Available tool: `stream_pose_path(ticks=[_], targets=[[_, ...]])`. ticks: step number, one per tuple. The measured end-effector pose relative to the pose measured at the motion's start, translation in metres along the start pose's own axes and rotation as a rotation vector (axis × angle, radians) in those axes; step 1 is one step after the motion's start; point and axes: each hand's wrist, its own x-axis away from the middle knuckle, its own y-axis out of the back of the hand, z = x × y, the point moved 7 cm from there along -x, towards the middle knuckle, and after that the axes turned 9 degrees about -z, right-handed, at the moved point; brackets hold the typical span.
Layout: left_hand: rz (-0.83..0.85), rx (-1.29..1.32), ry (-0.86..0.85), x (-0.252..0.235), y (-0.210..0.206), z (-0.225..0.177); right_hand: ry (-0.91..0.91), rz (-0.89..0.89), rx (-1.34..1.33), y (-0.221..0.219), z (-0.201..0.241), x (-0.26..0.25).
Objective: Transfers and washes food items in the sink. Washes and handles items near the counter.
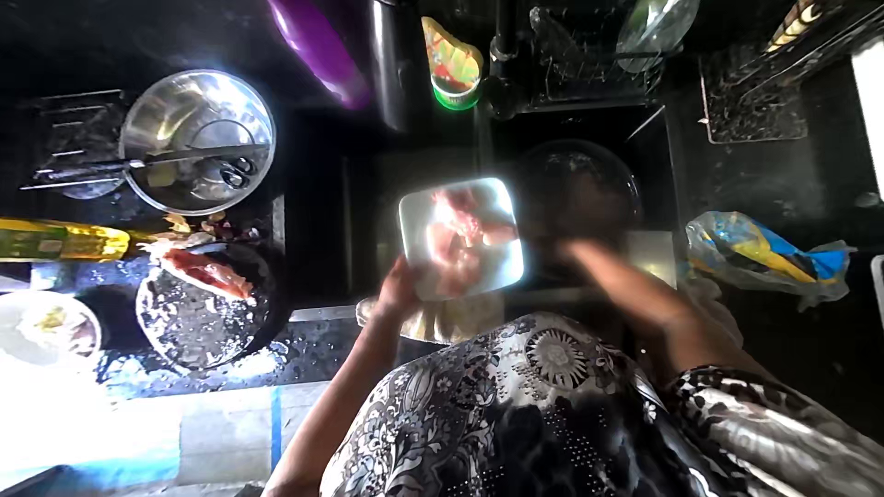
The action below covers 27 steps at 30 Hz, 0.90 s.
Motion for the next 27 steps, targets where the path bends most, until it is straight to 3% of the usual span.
stream_pose_path(ticks=[3,7,11,16,19,21,24,27], targets=[[0.006,0.004,0.010,0.000,0.000,0.001,-0.016,-0.190,-0.486,0.009,-0.058,-0.029],[0.034,0.016,0.013,0.000,-0.001,0.000,0.370,-0.212,-1.219,0.039,-0.083,-0.037],[0.038,0.020,0.006,-0.002,0.000,0.002,0.510,-0.207,-1.422,0.063,-0.078,-0.018],[0.023,-0.007,0.019,-0.007,0.007,0.008,0.665,-0.231,-1.169,0.066,-0.011,0.009],[0.016,-0.018,0.022,-0.007,0.007,0.008,0.775,-0.232,-0.829,0.060,0.049,0.039],[0.018,-0.023,0.020,-0.007,0.006,0.007,0.742,-0.258,-0.580,0.065,0.068,0.049],[0.012,-0.016,0.027,-0.006,0.006,0.007,0.406,-0.425,-0.478,0.089,0.023,0.009],[0.011,0.000,0.029,-0.008,0.005,0.007,0.052,-0.318,-0.310,0.074,-0.062,-0.045]])
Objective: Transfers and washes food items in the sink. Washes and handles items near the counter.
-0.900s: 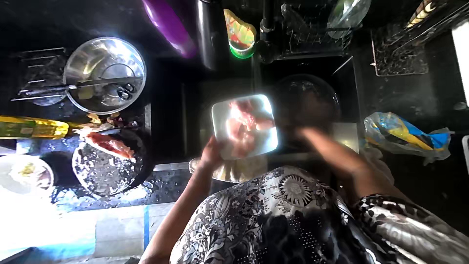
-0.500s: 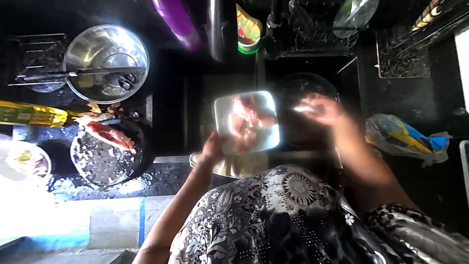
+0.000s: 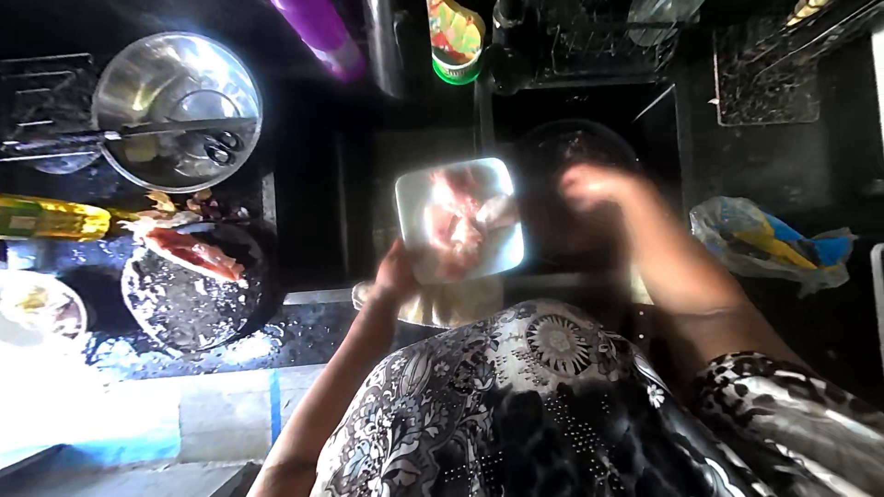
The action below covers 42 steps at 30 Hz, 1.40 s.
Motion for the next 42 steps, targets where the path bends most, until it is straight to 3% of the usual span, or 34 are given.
stream_pose_path(ticks=[2,4,8,12,18,20,23,26,28,31,33,35,36,37,38,39,40,41,42], targets=[[0.004,0.016,-0.001,-0.001,0.001,0.001,-0.099,0.040,0.194,-0.028,-0.043,0.001],[0.009,0.022,0.000,0.000,-0.001,0.000,-0.168,-0.012,0.256,-0.053,-0.058,0.014],[-0.020,0.008,0.010,0.002,0.000,-0.001,-0.048,-0.083,0.203,-0.072,-0.024,0.038],[-0.032,0.005,0.018,0.002,-0.002,-0.003,-0.179,0.322,0.418,-0.073,-0.018,0.050],[-0.022,-0.013,0.016,0.006,-0.002,-0.003,-0.259,0.176,-0.200,-0.082,-0.057,0.023],[-0.009,-0.015,0.020,0.005,-0.002,-0.003,-0.232,0.166,-0.276,-0.079,-0.057,0.021],[0.009,-0.013,0.009,0.003,-0.001,-0.002,-0.267,0.151,-0.016,-0.060,-0.052,0.021],[0.008,-0.005,0.007,0.003,-0.002,-0.003,-0.066,0.053,0.261,-0.051,-0.076,-0.009],[0.016,0.008,0.007,0.004,-0.004,-0.004,-0.061,0.065,0.371,-0.044,-0.062,-0.018],[0.007,0.022,0.003,0.007,-0.006,-0.006,-0.066,-0.055,0.266,-0.043,-0.024,-0.012],[-0.010,0.012,-0.005,0.008,-0.006,-0.007,-0.152,-0.087,0.163,-0.042,0.016,0.032],[-0.017,0.006,-0.019,0.008,-0.006,-0.007,-0.252,0.040,0.095,-0.027,0.063,0.118],[-0.021,0.010,-0.026,0.007,-0.005,-0.008,-0.080,-0.118,0.028,-0.028,0.065,0.147],[-0.025,0.014,-0.027,0.006,-0.005,-0.007,0.294,-0.414,-0.091,-0.040,0.049,0.161],[-0.026,0.018,-0.023,0.006,-0.005,-0.007,0.513,-0.467,-0.180,-0.045,0.045,0.168],[-0.027,0.021,-0.017,0.005,-0.006,-0.006,0.544,-0.469,-0.192,-0.042,0.054,0.176],[-0.036,0.022,-0.009,0.005,-0.005,-0.006,0.433,-0.429,-0.143,-0.032,0.075,0.185],[-0.045,0.022,-0.005,0.005,-0.005,-0.006,0.107,-0.182,-0.021,-0.020,0.102,0.192],[-0.046,0.026,-0.004,0.006,-0.005,-0.006,-0.094,-0.046,-0.008,-0.017,0.110,0.189]])
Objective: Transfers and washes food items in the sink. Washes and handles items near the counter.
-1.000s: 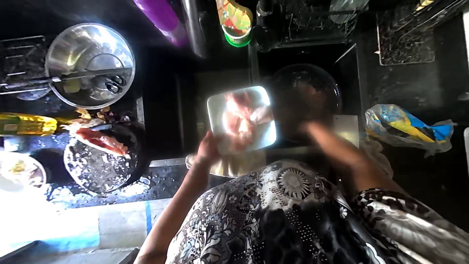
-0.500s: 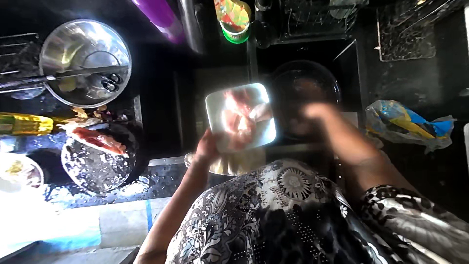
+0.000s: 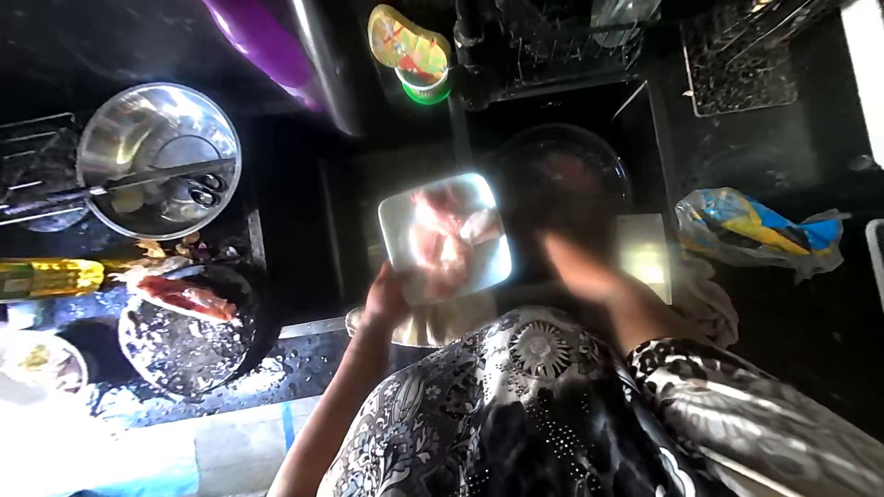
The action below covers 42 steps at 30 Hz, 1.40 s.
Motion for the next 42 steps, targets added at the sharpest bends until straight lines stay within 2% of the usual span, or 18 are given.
stream_pose_path(ticks=[1,2,3,4,5,6,7,13,15,17,19,22,27,29,31,34,38,42], targets=[[0.005,0.004,-0.001,0.000,-0.001,0.000,0.046,-0.072,-0.066,-0.008,-0.016,-0.010],[0.011,0.005,-0.005,0.001,-0.001,0.000,0.211,-0.209,-0.147,-0.023,-0.047,-0.027],[0.014,0.000,-0.008,0.002,-0.001,-0.001,0.300,-0.249,-0.204,-0.034,-0.070,-0.041],[0.019,-0.013,-0.010,0.002,0.000,-0.001,0.188,-0.155,-0.244,-0.035,-0.072,-0.046],[0.020,-0.024,-0.006,0.002,0.000,-0.001,-0.067,-0.055,-0.311,-0.031,-0.059,-0.050],[0.018,-0.027,0.004,0.002,0.001,0.001,-0.226,0.013,-0.358,-0.030,-0.054,-0.061],[0.016,-0.028,0.013,0.001,0.002,0.002,-0.250,0.035,-0.404,-0.035,-0.062,-0.079],[0.029,-0.025,0.038,-0.001,0.004,0.006,-0.151,0.083,-0.878,-0.048,-0.090,-0.122],[0.031,-0.024,0.036,-0.001,0.004,0.006,-0.030,0.257,-1.062,-0.063,-0.116,-0.172],[0.033,-0.029,0.029,-0.002,0.005,0.006,0.052,0.256,-1.086,-0.065,-0.131,-0.199],[0.048,-0.035,0.024,-0.003,0.005,0.007,-0.001,0.177,-1.098,-0.063,-0.141,-0.203],[0.056,-0.032,0.019,-0.002,0.005,0.006,-0.043,0.202,-1.187,-0.063,-0.152,-0.205],[0.048,-0.042,0.022,-0.002,0.005,0.007,-0.010,0.157,-1.274,-0.048,-0.150,-0.200],[0.046,-0.036,0.022,-0.002,0.004,0.006,-0.018,0.204,-1.285,-0.044,-0.147,-0.200],[0.045,-0.033,0.025,-0.003,0.005,0.006,0.059,0.234,-1.262,-0.037,-0.139,-0.195],[0.055,-0.057,0.001,-0.004,0.006,0.006,0.233,0.177,-1.202,-0.019,-0.123,-0.186],[0.073,-0.042,0.004,-0.005,0.006,0.007,0.258,0.180,-1.215,-0.008,-0.102,-0.175],[0.071,-0.046,0.005,-0.002,0.006,0.006,0.405,0.154,-0.964,0.003,-0.049,-0.159]])
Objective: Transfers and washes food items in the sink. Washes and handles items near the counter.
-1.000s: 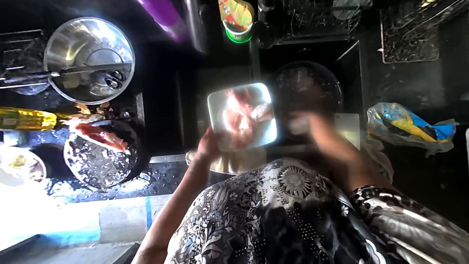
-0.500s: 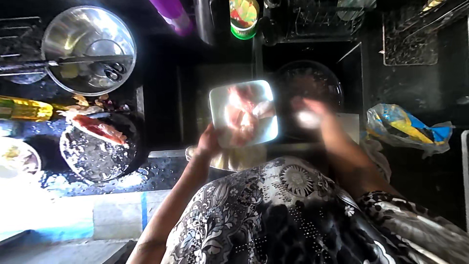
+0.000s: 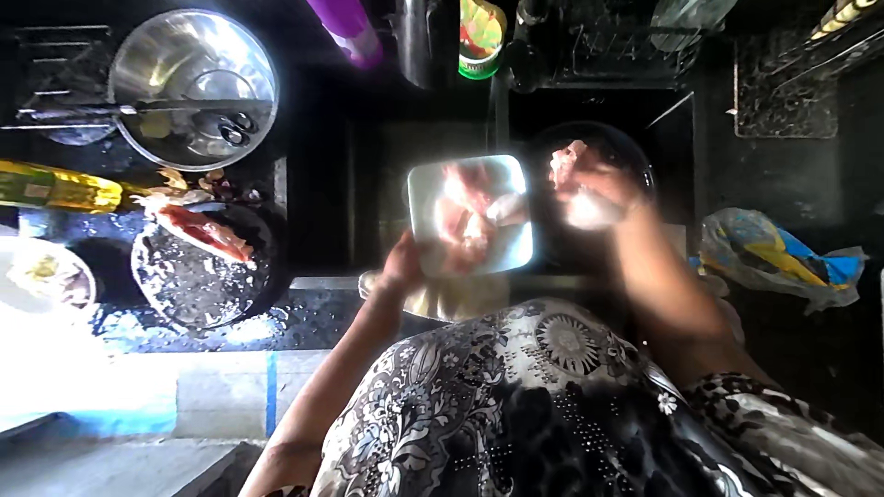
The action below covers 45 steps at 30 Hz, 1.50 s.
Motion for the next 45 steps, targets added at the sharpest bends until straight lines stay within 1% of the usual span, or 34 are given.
stream_pose_path(ticks=[2,4,6,7,10,11,13,16,18,21,23,25,27,28,30,31,33,35,36,38,39,41,42,45], targets=[[-0.009,-0.033,-0.005,0.001,0.000,0.000,0.091,0.079,0.179,-0.037,0.022,-0.003],[-0.017,-0.052,-0.013,0.000,0.001,0.001,0.139,0.158,0.306,-0.081,0.034,-0.004],[-0.024,-0.070,-0.010,0.001,0.003,0.002,0.198,0.159,0.495,-0.110,0.038,-0.008],[-0.021,-0.072,-0.006,0.002,0.003,0.002,0.220,0.126,0.561,-0.114,0.037,-0.013],[-0.017,-0.045,-0.003,0.003,-0.001,0.000,0.311,-0.047,0.656,-0.097,0.030,-0.029],[-0.017,-0.012,-0.004,0.001,-0.001,-0.001,0.342,-0.075,0.699,-0.089,0.029,-0.028],[-0.002,0.022,-0.006,-0.004,-0.001,0.000,0.315,-0.064,0.805,-0.078,0.028,-0.016],[0.006,0.008,-0.013,-0.004,-0.002,0.000,0.191,0.049,0.939,-0.073,0.017,0.008],[0.010,0.000,-0.007,-0.004,-0.002,0.000,0.156,0.109,0.971,-0.076,0.003,0.020],[0.014,0.006,-0.005,-0.003,-0.003,-0.002,0.209,0.121,1.086,-0.089,-0.018,0.031],[0.017,0.016,-0.010,-0.003,-0.004,-0.003,0.278,0.053,1.143,-0.095,-0.029,0.031],[0.017,0.015,-0.009,-0.003,-0.005,-0.004,0.328,-0.009,1.145,-0.096,-0.035,0.029],[0.012,-0.001,-0.015,-0.002,-0.004,-0.003,0.342,-0.002,1.097,-0.098,-0.036,0.029],[0.009,-0.013,-0.017,-0.001,-0.003,-0.003,0.308,0.018,1.045,-0.098,-0.035,0.029],[0.008,-0.016,-0.013,0.000,-0.003,-0.002,0.204,0.033,0.930,-0.088,-0.031,0.027],[0.008,-0.012,-0.006,0.000,-0.003,-0.002,0.201,0.007,0.847,-0.078,-0.026,0.026],[-0.001,-0.020,0.004,0.000,-0.002,-0.002,0.227,-0.108,0.670,-0.047,-0.023,0.018],[0.014,-0.025,0.015,0.000,0.000,0.001,0.163,-0.246,0.626,-0.009,-0.026,0.007],[0.012,-0.021,0.017,-0.002,0.000,0.002,0.096,-0.299,0.668,0.008,-0.032,0.002],[0.005,-0.011,0.010,-0.004,0.001,0.002,-0.083,-0.329,0.804,0.031,-0.057,-0.003],[-0.002,0.002,0.005,-0.003,-0.001,0.000,-0.186,-0.302,0.866,0.035,-0.070,-0.002],[-0.022,0.022,0.003,0.000,-0.005,-0.004,-0.308,-0.224,0.949,0.041,-0.086,0.001],[-0.027,0.022,0.002,0.001,-0.006,-0.006,-0.339,-0.255,0.956,0.046,-0.085,0.001],[-0.031,0.021,-0.004,0.002,-0.007,-0.007,-0.328,-0.590,1.036,0.079,-0.069,-0.003]])
